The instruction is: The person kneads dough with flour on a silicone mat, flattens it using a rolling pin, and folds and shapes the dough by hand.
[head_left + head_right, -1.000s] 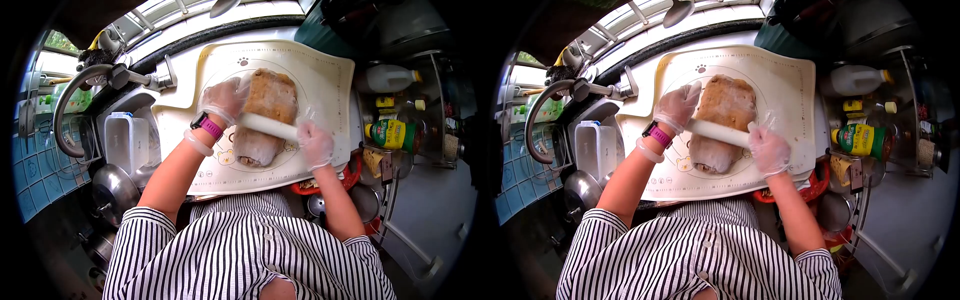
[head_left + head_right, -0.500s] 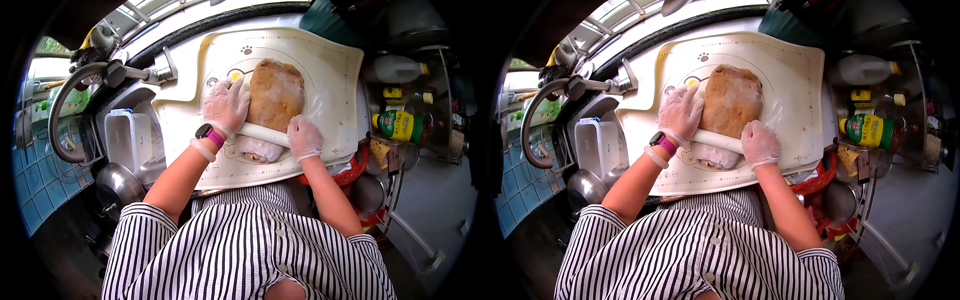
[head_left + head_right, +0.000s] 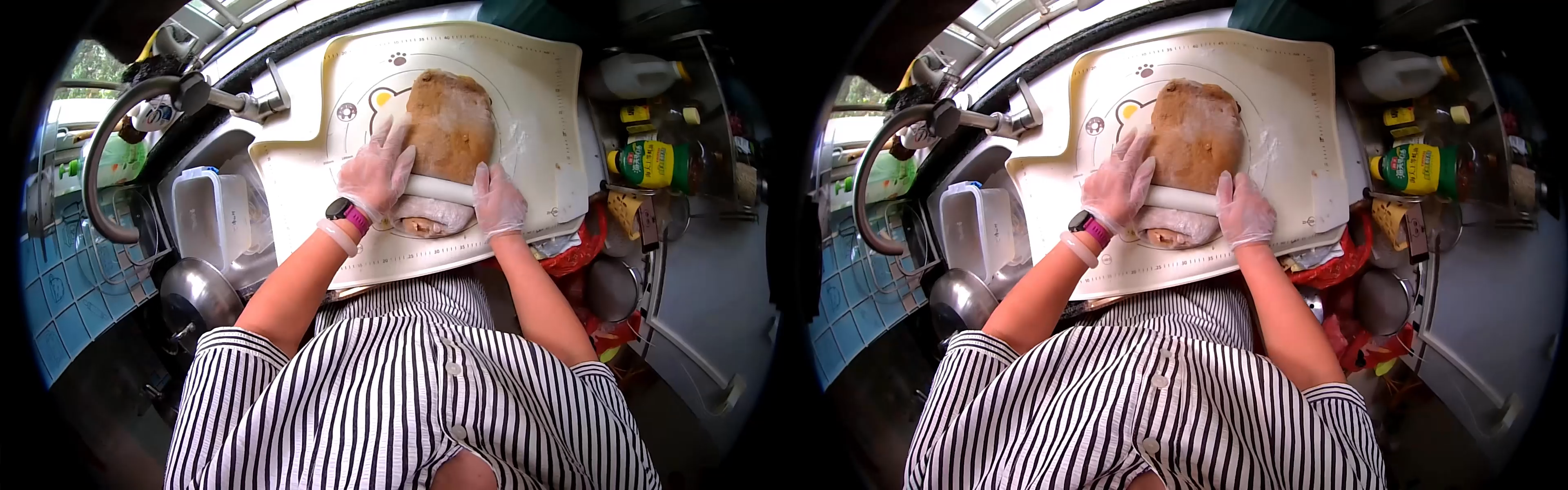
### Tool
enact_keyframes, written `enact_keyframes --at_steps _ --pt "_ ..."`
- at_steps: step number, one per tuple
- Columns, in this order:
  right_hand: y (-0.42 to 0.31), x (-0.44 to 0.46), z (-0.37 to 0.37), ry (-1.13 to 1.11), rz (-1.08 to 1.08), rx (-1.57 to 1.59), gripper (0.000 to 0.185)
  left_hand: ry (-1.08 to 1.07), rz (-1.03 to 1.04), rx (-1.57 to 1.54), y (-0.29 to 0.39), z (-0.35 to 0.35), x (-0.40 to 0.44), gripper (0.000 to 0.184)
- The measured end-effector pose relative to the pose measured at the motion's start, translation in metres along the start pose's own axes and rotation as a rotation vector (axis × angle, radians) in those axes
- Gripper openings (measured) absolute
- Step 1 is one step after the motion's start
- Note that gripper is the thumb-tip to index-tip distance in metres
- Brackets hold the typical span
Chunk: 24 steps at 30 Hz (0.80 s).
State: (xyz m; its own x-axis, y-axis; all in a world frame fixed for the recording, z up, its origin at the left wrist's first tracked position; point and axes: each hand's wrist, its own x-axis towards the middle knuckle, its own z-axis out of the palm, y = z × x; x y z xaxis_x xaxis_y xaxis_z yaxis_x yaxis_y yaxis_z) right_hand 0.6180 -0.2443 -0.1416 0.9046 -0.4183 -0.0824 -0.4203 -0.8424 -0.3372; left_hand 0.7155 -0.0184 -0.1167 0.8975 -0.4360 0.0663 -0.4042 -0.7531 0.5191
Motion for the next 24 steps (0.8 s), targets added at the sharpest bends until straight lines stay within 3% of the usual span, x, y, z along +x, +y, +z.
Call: enact_keyframes --at_steps 2,3,4,5,6,12,14,15,16,18,20,22,24 --pt "-0.001 -0.007 -0.012 -0.128 0.038 -0.066 0.055 -0.150 -0.259 -0.106 0.003 -0.008 -0.004 0.049" --pt "-0.005 -0.010 -0.022 -0.121 0.038 -0.068 0.055 -0.137 -0.256 -0.144 0.003 -0.012 -0.006 0.042" --pt "-0.007 -0.013 -0.032 -0.259 0.031 -0.143 0.056 -0.134 -0.251 -0.147 0.002 -0.015 -0.005 0.042" --pt "-0.011 -0.016 -0.042 -0.399 0.025 -0.218 0.059 -0.295 -0.279 -0.050 0.001 -0.019 -0.001 0.041" --pt "-0.014 -0.016 -0.050 -0.395 0.025 -0.219 0.059 -0.454 -0.306 0.050 0.002 -0.024 0.004 0.041" --pt "-0.007 0.004 -0.030 -0.427 -0.208 -0.229 0.043 -0.600 -0.275 0.211 0.003 -0.021 0.037 0.034" --pt "-0.018 0.002 -0.028 -0.418 -0.009 -0.125 0.040 -0.458 -0.142 0.134 0.004 -0.014 0.039 0.029" --pt "-0.022 -0.003 -0.025 -0.425 -0.007 -0.124 0.040 -0.418 0.008 0.183 -0.001 -0.011 0.036 0.042" --pt "-0.024 -0.009 -0.023 -0.367 0.042 -0.109 0.038 -0.424 0.010 0.182 -0.010 -0.004 0.032 0.042" --pt "-0.019 -0.017 -0.016 -0.325 0.096 -0.096 0.035 -0.027 0.207 0.214 -0.017 0.007 0.015 0.062" --pt "-0.009 -0.027 0.003 -0.103 -0.033 -0.032 0.030 0.003 0.224 0.254 -0.018 0.008 0.002 0.071" --pt "-0.007 -0.036 0.012 -0.040 -0.079 -0.015 0.028 -0.119 0.029 -0.028 -0.013 0.005 -0.008 0.070" --pt "-0.002 -0.045 0.015 0.024 -0.116 -0.005 0.026 -0.100 0.120 0.036 -0.017 0.009 -0.021 0.068"
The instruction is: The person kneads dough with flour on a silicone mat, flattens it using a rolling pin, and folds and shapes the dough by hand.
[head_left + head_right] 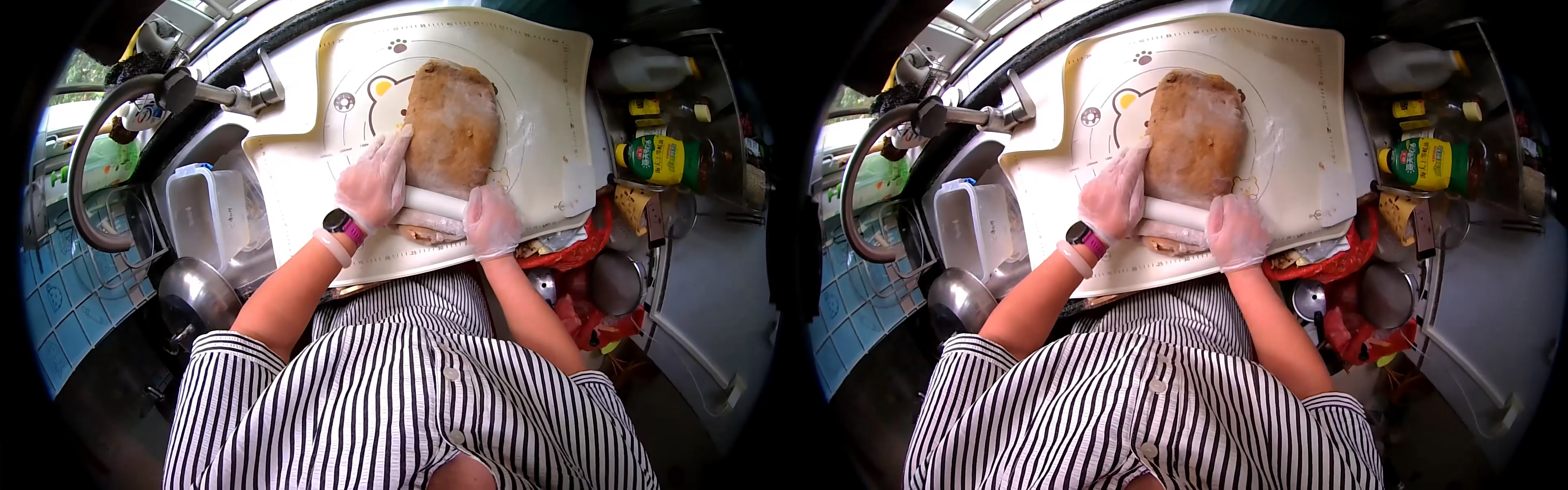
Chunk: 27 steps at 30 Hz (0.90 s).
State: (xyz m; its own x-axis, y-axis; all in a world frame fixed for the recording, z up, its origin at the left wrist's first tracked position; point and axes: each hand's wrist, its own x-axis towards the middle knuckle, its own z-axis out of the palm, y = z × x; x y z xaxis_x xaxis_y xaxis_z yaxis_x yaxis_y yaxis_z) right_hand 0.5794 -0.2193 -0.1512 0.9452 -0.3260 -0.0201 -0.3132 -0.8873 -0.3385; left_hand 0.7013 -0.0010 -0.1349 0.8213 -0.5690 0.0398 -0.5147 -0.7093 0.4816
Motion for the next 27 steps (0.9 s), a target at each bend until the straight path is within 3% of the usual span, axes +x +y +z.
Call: enact_keyframes --at_steps 2,6,8,9,11,15,20,24,25,27 --pt "0.001 -0.013 0.001 0.104 -0.108 -0.041 0.022 0.189 0.111 0.016 0.002 0.004 -0.014 0.055" --pt "-0.002 -0.036 -0.002 0.082 -0.130 -0.065 0.019 0.133 0.112 0.044 0.007 0.004 -0.036 0.055" --pt "0.000 -0.055 0.005 0.208 -0.176 -0.105 0.039 0.118 0.155 0.058 0.004 0.008 -0.051 0.055" --pt "0.002 -0.066 0.011 0.207 -0.175 -0.102 0.039 0.098 0.193 0.068 0.004 0.010 -0.060 0.056" --pt "0.008 -0.086 0.020 0.196 -0.205 -0.116 0.064 0.090 0.178 0.036 0.005 0.013 -0.077 0.057" --pt "-0.002 -0.117 0.014 0.157 -0.182 -0.152 0.073 0.163 0.206 -0.020 0.007 0.029 -0.113 0.064" --pt "0.003 -0.134 0.001 0.158 -0.247 -0.122 0.072 0.156 0.219 -0.109 0.018 0.016 -0.143 0.069" --pt "0.022 -0.125 -0.003 0.102 -0.253 -0.034 0.064 0.120 0.208 -0.229 0.029 -0.004 -0.135 0.052" --pt "0.023 -0.117 -0.012 0.047 -0.255 -0.030 0.064 0.181 0.143 -0.228 0.038 -0.015 -0.125 0.040" --pt "0.021 -0.098 -0.043 -0.028 -0.276 -0.056 0.064 0.198 0.063 -0.245 0.041 -0.032 -0.096 0.035"
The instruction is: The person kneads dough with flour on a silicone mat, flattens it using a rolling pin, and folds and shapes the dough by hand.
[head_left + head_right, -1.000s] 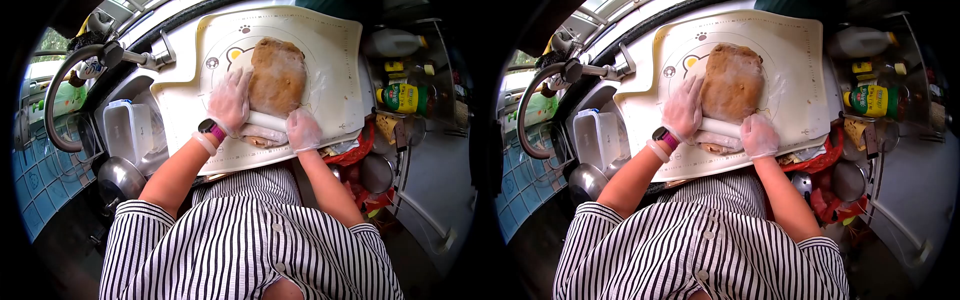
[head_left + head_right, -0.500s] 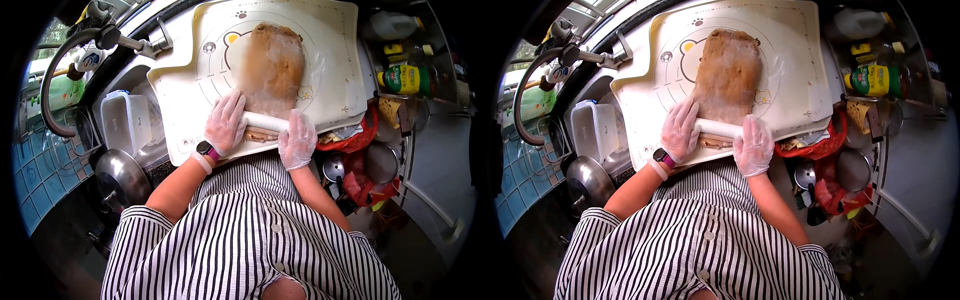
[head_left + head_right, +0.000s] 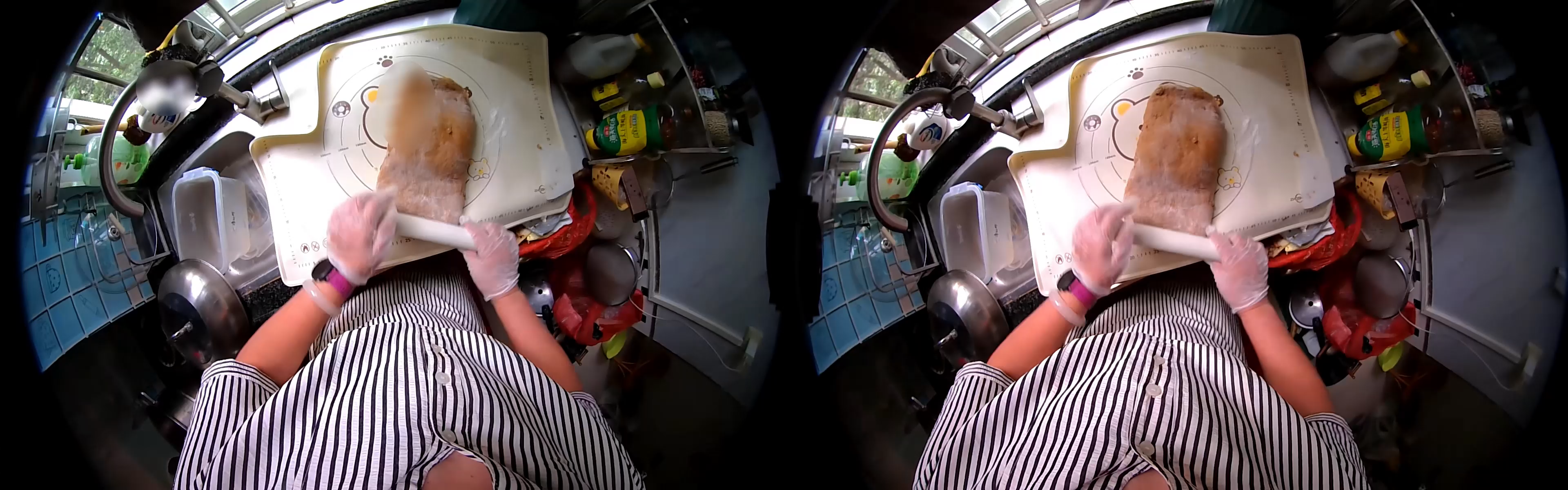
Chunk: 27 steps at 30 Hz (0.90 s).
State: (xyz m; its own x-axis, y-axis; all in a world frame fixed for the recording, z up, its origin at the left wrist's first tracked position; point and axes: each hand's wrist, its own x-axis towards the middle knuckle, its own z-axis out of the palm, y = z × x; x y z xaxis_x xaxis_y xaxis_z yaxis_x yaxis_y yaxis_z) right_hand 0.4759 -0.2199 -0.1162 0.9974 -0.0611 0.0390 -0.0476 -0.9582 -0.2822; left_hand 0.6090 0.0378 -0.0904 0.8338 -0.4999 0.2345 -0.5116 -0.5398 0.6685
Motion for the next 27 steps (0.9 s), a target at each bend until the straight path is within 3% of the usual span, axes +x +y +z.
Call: enact_keyframes --at_steps 3,5,6,7,9,11,13,15,17,19,21,27 --pt "0.015 0.055 -0.034 0.051 -0.033 0.038 0.062 0.157 -0.107 0.098 0.005 0.000 0.074 0.030" --pt "0.023 0.096 -0.049 0.005 -0.020 0.053 0.061 0.090 -0.227 0.191 -0.002 0.004 0.120 0.037" --pt "0.027 0.114 -0.053 -0.047 -0.008 0.072 0.060 -0.101 -0.476 0.147 0.004 -0.001 0.152 0.047" --pt "0.032 0.126 -0.050 -0.045 -0.009 0.070 0.060 -0.099 -0.474 0.146 -0.001 0.004 0.166 0.047" --pt "0.038 0.150 -0.036 -0.035 0.057 0.231 0.060 -0.150 -0.556 0.204 -0.017 0.019 0.180 0.054" --pt "0.035 0.172 -0.021 -0.046 0.149 0.172 0.057 -0.121 -0.518 0.211 -0.033 0.033 0.182 0.051" --pt "0.029 0.189 -0.012 -0.047 0.396 0.023 0.055 -0.233 -0.619 0.157 -0.040 0.037 0.186 0.054" --pt "0.033 0.202 -0.007 -0.081 0.374 -0.009 0.054 -0.176 -0.573 0.165 -0.051 0.045 0.187 0.053" --pt "0.040 0.217 0.004 -0.108 0.351 -0.041 0.053 -0.078 -0.379 0.346 -0.060 0.052 0.197 0.052" --pt "0.045 0.229 0.023 0.103 0.278 -0.164 0.053 -0.027 -0.320 0.349 -0.074 0.061 0.208 0.050" --pt "0.052 0.245 0.028 0.085 0.278 -0.151 0.054 0.120 -0.161 0.329 -0.086 0.069 0.219 0.049" --pt "0.061 0.281 0.026 0.177 0.206 -0.125 0.056 0.136 -0.083 0.454 -0.092 0.077 0.238 0.049"
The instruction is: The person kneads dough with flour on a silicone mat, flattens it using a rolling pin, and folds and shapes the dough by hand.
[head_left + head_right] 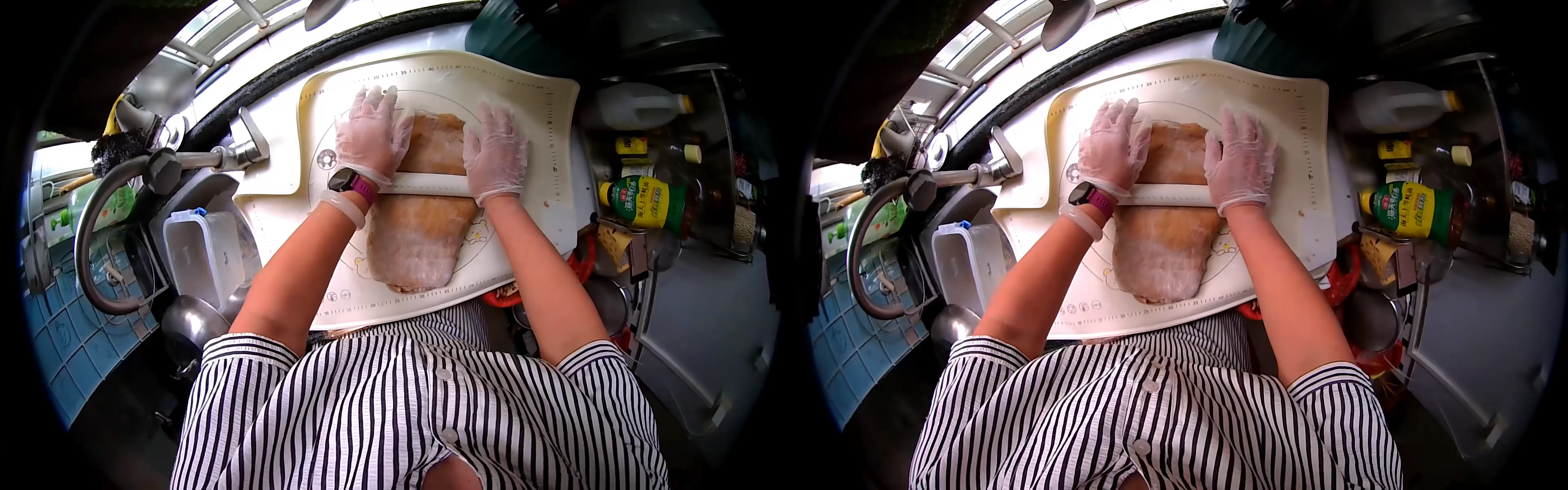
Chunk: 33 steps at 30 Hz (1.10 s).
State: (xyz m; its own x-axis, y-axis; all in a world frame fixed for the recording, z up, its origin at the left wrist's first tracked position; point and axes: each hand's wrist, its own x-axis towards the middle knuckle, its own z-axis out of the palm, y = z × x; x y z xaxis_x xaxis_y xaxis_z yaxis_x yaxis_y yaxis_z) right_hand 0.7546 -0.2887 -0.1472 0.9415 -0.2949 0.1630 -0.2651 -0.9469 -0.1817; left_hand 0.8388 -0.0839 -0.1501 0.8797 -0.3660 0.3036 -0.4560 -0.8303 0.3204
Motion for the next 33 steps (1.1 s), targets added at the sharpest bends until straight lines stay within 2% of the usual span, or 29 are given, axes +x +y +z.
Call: enact_keyframes --at_steps 1,6,8,9,14,16,19,21,22,27,30,33 --pt "-0.001 -0.002 0.000 0.077 -0.031 -0.008 0.056 -0.030 -0.042 -0.037 0.000 -0.004 -0.006 0.051" --pt "-0.007 -0.064 -0.019 0.079 -0.072 -0.003 0.061 -0.061 -0.073 0.054 0.017 -0.037 -0.049 0.054" --pt "-0.013 -0.092 -0.030 -0.103 -0.066 -0.001 0.066 -0.227 -0.057 -0.209 0.009 -0.032 -0.081 0.056" --pt "-0.015 -0.100 -0.034 -0.047 -0.119 -0.023 0.070 -0.185 0.015 -0.063 0.010 -0.036 -0.084 0.057" --pt "-0.022 -0.151 -0.054 -0.078 -0.112 0.105 0.076 -0.189 0.103 -0.081 0.012 -0.064 -0.108 0.054" --pt "-0.019 -0.164 -0.064 -0.069 -0.118 0.169 0.076 -0.158 0.146 -0.110 0.012 -0.073 -0.126 0.052" --pt "-0.009 -0.168 -0.080 -0.208 -0.073 0.387 0.073 -0.134 0.129 -0.198 0.017 -0.097 -0.144 0.044" --pt "-0.016 -0.176 -0.080 -0.207 -0.080 0.274 0.073 -0.097 0.119 -0.296 0.020 -0.105 -0.156 0.040" --pt "-0.021 -0.181 -0.080 -0.210 -0.083 0.160 0.074 -0.102 0.128 -0.317 0.020 -0.103 -0.163 0.047" --pt "-0.022 -0.204 -0.066 -0.168 -0.154 0.121 0.087 -0.139 0.179 -0.314 0.018 -0.086 -0.186 0.069" --pt "-0.027 -0.176 -0.063 -0.213 -0.057 0.132 0.091 -0.182 0.199 -0.284 0.010 -0.072 -0.162 0.076" --pt "-0.023 -0.131 -0.052 -0.213 -0.054 0.097 0.092 -0.183 0.231 -0.213 0.003 -0.054 -0.119 0.079"
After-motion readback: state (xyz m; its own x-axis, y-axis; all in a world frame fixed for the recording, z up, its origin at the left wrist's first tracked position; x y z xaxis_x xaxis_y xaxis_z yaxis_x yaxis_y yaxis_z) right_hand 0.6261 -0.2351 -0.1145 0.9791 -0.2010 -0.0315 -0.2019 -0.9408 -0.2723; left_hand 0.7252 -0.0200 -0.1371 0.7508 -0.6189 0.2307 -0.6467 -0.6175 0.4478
